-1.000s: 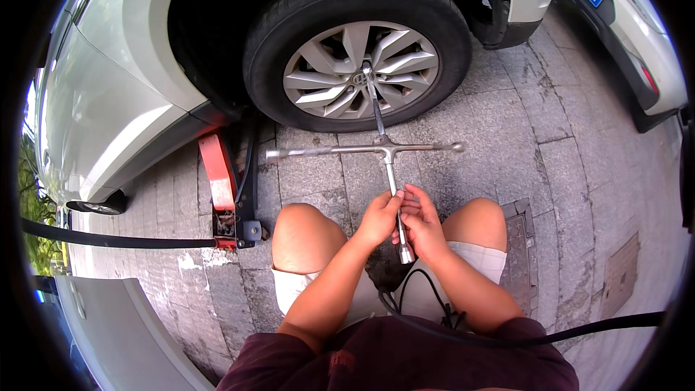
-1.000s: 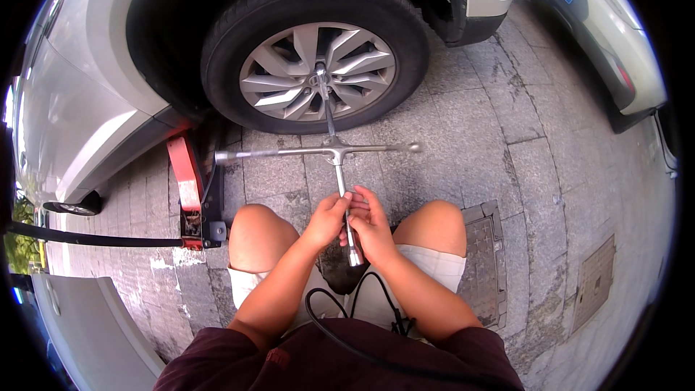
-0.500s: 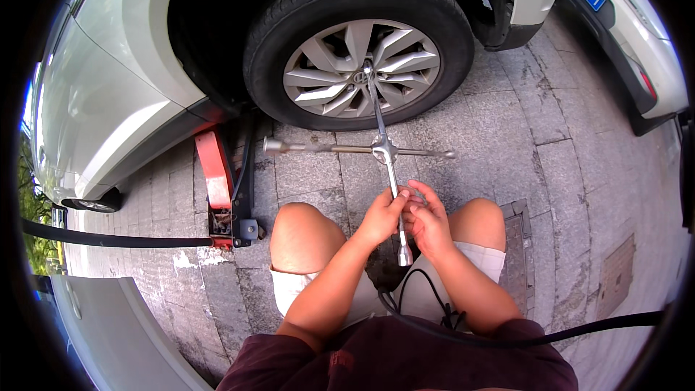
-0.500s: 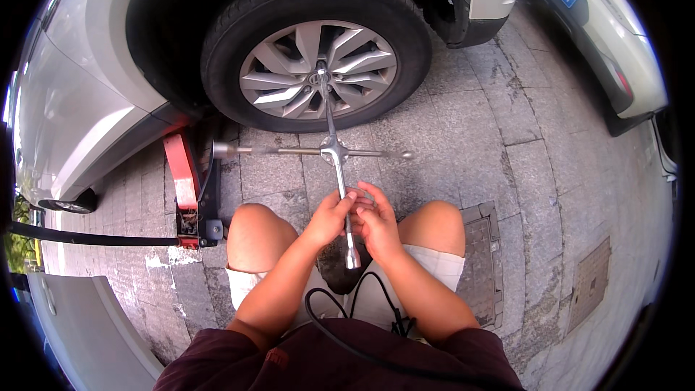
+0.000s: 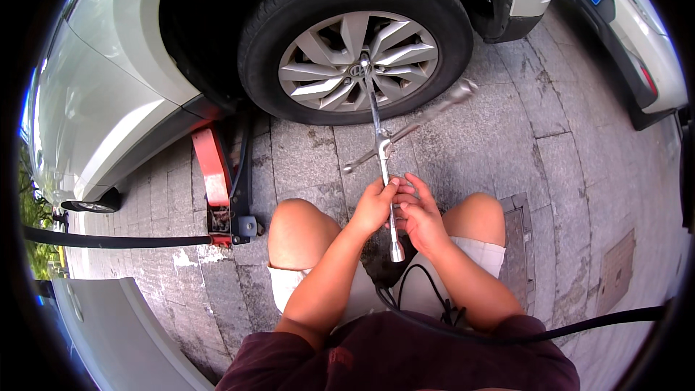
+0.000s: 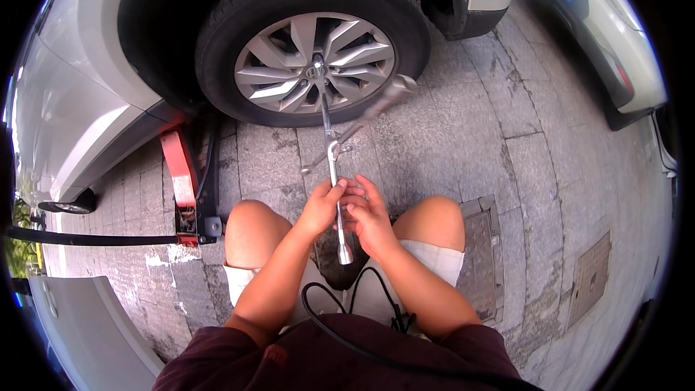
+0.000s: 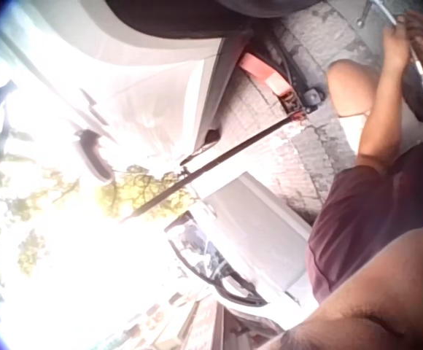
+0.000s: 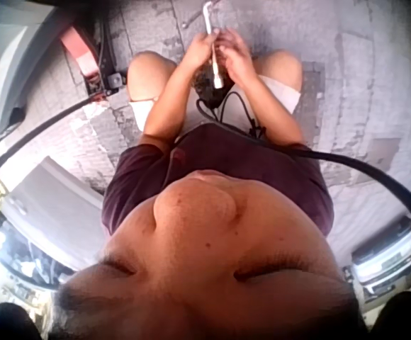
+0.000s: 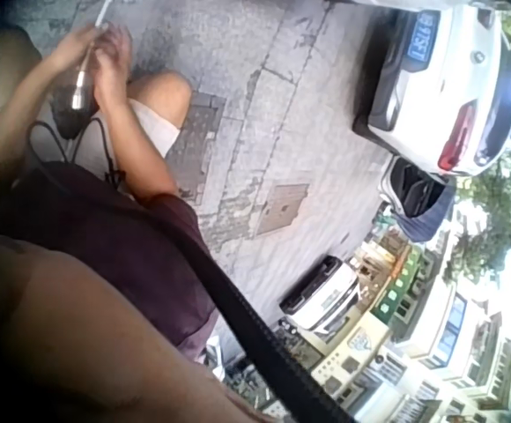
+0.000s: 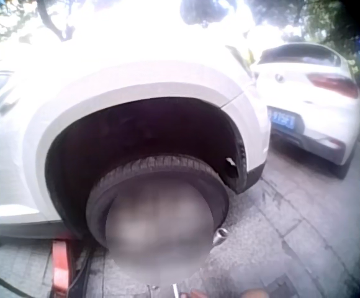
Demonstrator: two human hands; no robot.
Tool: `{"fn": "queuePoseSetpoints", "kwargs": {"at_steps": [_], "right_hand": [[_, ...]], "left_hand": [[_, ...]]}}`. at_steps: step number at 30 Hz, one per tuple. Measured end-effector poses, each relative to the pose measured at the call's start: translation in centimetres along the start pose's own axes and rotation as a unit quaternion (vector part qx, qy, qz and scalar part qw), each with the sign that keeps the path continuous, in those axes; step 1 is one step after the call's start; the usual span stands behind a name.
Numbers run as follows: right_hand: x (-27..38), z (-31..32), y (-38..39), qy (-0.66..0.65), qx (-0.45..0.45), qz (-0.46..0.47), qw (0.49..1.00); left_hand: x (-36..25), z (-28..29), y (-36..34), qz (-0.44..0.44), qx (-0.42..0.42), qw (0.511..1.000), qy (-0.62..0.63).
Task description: The person loosens the lug nuts on a car tire using a cross wrench, pumps a floor jack to lift the vehicle, and then removes the lug nuts by hand.
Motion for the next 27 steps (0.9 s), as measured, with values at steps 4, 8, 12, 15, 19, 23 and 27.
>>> {"fn": "queuePoseSetpoints", "kwargs": {"at_steps": [4, 8, 12, 15, 19, 23, 27], "right_hand": [[-0.4, -0.5, -0.1, 0.091, -0.042, -0.043, 0.994], [-0.9, -0.7, -0.3, 0.12, -0.038, -0.013, 0.992], [-1.3, -0.8, -0.5, 0.139, -0.051, -0.024, 0.989], [-1.4, -0.3, -1.0, 0.14, -0.071, -0.066, 0.985], [-0.7, -0.2, -1.4, 0.156, -0.068, -0.119, 0.978], [0.0, -0.8, -0.6, 0.14, -0.046, -0.133, 0.98], [-2.2, -0.2, 0.8, 0.179, -0.045, -0.089, 0.979]], "left_hand": [[0.0, 0.2, -0.2, 0.042, 0.016, 0.999, -0.031], [0.1, 0.0, -0.6, 0.013, 0.021, 0.998, -0.057], [0.0, 0.0, -0.8, 0.009, 0.013, 0.996, -0.09], [0.8, 0.3, -1.3, 0.004, 0.008, 0.994, -0.112], [1.2, 1.2, -1.9, -0.019, 0.015, 0.978, -0.209], [-0.1, 1.8, -1.1, -0.055, -0.006, 0.971, -0.232], [-1.2, 2.4, 0.4, -0.03, 0.03, 0.935, -0.353]]}}
Point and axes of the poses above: each hand's wrist, its own y-axis away from the middle knuckle, its own z-axis out of the back of the hand, x = y × z, the point moved 5 cm from there along -y, towards the middle knuckle, and after that the axes turned 7 degrees about -z, right-handed, at the moved point
